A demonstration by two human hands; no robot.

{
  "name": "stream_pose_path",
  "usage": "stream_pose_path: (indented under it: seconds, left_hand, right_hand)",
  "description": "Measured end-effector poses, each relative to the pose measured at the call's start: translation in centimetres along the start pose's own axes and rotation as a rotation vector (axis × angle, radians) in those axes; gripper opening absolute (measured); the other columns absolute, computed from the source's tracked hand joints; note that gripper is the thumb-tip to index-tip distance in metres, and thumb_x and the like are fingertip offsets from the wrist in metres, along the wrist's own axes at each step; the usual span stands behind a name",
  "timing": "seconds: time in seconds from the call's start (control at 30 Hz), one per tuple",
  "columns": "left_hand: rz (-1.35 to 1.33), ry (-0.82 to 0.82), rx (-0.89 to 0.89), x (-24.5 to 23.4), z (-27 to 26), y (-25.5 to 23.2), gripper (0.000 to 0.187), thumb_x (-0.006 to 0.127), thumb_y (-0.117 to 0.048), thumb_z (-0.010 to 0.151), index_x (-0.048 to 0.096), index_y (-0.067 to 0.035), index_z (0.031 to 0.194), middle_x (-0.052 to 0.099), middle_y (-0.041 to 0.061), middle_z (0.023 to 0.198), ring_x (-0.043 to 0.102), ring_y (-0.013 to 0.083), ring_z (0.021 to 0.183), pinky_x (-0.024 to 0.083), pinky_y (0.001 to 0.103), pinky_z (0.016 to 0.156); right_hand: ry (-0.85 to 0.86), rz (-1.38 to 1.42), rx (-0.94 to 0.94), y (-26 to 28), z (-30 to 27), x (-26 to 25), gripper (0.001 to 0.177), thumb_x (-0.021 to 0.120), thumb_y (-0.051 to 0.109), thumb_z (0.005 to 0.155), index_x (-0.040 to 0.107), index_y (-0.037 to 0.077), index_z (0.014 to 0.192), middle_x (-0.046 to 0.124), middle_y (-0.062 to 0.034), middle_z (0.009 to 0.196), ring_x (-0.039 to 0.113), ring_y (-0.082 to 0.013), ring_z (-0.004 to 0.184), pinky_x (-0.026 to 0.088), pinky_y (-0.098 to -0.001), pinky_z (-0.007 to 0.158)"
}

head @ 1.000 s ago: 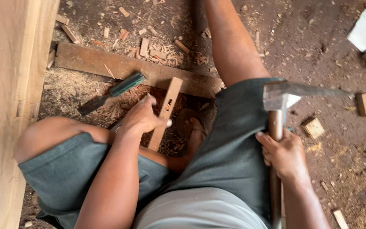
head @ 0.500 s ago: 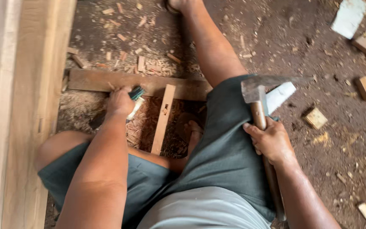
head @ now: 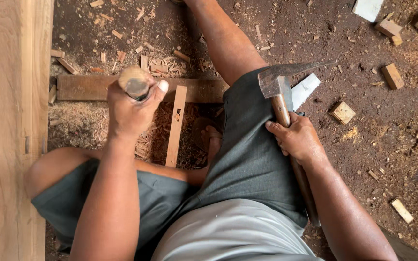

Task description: The person chisels a rectangular mortise into a wooden block using a hammer and a chisel, striking the chisel head repeatedly to remove wood shavings.

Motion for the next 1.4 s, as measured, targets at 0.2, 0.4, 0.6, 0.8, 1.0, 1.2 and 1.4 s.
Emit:
stream_pose_path:
  seconds: [0.2,0.4,0.6,0.8,1.0,1.2,1.4]
  left_hand:
    - [-0.615,-0.163,-0.208,1.8,-2.7,2.2,0.014,0.076,-0.016,0.097,0.064,-0.010,0.093,0.067,0.005,0.084,0.068,0.0170,0.073,0.062,0.035,0.066]
    - [-0.509,-0.213,-0.186,1.2,-2.9,5.6,0.020,0.077,-0.019,0.100,0.062,-0.011,0.089,0.065,0.004,0.077,0.069,0.0158,0.071,0.060,0.034,0.066]
    - [-0.548,-0.251,-0.221,1.0,-2.6,5.8,0.021,0.078,-0.020,0.097,0.062,-0.011,0.087,0.066,0.005,0.076,0.068,0.0156,0.067,0.061,0.034,0.061]
    - [-0.127,-0.134,-0.099,5.2,-4.0,2.4,0.015,0.073,-0.016,0.100,0.066,-0.010,0.089,0.074,0.008,0.092,0.073,0.0175,0.083,0.064,0.031,0.068]
    - [0.006,-0.087,-0.102,6.8,-3.4,1.3,0.019,0.079,-0.016,0.093,0.066,-0.005,0.088,0.070,0.007,0.080,0.071,0.0177,0.073,0.062,0.034,0.066]
    - [-0.061,-0.001,-0.026,7.9,-4.9,1.7,0.020,0.075,-0.014,0.095,0.070,0.000,0.108,0.076,0.013,0.102,0.076,0.0234,0.097,0.063,0.034,0.083]
    - [0.071,0.097,-0.284,8.9,-4.1,9.2,0.036,0.082,-0.014,0.090,0.055,-0.002,0.112,0.069,0.013,0.104,0.067,0.0239,0.094,0.059,0.037,0.081]
  right_hand:
    - [-0.023,0.038,0.003,0.0,-0.5,0.0,0.028,0.077,0.025,0.089,0.063,0.001,0.095,0.054,-0.0028,0.059,0.049,-0.0135,0.043,0.040,-0.0320,0.039]
    - [-0.049,-0.019,0.031,0.3,-0.9,-0.1,0.030,0.078,0.027,0.089,0.064,0.002,0.098,0.056,-0.0043,0.059,0.051,-0.0123,0.043,0.042,-0.0302,0.039]
    - [-0.041,-0.008,0.006,0.6,-0.7,0.1,0.032,0.078,0.026,0.090,0.063,-0.001,0.097,0.056,-0.0041,0.060,0.051,-0.0122,0.044,0.043,-0.0300,0.039]
    - [-0.104,-0.170,-0.018,0.4,-1.0,-0.1,0.036,0.078,0.033,0.090,0.065,0.000,0.098,0.063,-0.0087,0.063,0.059,-0.0172,0.048,0.050,-0.0333,0.045]
    - [-0.189,-0.251,-0.375,6.5,-7.5,0.2,0.040,0.078,0.036,0.085,0.068,0.002,0.104,0.069,-0.0154,0.068,0.070,-0.0267,0.062,0.055,-0.0441,0.059]
    - [-0.062,-0.653,-0.788,14.4,-10.4,4.4,0.024,0.072,0.028,0.091,0.064,0.006,0.096,0.070,-0.0211,0.074,0.068,-0.0432,0.070,0.052,-0.0543,0.062]
    - [0.059,-0.646,-0.684,13.0,-9.1,7.4,0.025,0.071,0.033,0.092,0.065,0.009,0.095,0.071,-0.0203,0.073,0.069,-0.0441,0.070,0.053,-0.0551,0.064]
Point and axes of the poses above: each hand's wrist, its own z-axis towards the middle knuckle, its own x-axis out of the palm, y = z × x, the point moved 10 cm from there along z, towards the middle knuckle
